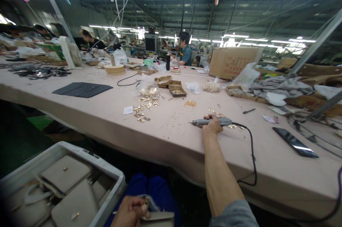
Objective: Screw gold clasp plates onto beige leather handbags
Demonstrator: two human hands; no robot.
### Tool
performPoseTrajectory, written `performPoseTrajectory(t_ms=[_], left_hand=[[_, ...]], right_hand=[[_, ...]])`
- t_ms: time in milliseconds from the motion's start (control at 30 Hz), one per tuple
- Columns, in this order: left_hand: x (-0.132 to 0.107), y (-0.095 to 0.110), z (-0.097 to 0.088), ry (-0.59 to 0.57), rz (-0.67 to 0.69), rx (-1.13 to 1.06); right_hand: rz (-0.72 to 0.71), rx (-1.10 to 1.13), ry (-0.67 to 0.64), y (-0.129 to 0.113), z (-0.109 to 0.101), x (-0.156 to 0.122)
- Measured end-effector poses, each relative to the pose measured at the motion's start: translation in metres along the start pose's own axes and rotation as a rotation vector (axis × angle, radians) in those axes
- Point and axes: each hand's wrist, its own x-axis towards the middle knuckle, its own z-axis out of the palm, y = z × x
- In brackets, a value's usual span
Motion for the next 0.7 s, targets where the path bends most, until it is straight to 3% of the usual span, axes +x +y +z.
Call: performPoseTrajectory(t_ms=[267,700], left_hand=[[-0.010,0.012,0.005,0.059,0.040,0.060],[0.002,-0.010,0.003,0.022,0.051,0.067]], right_hand=[[0.031,0.010,-0.004,-0.004,-0.002,0.000],[0.030,0.023,0.009,-0.010,-0.003,-0.003]])
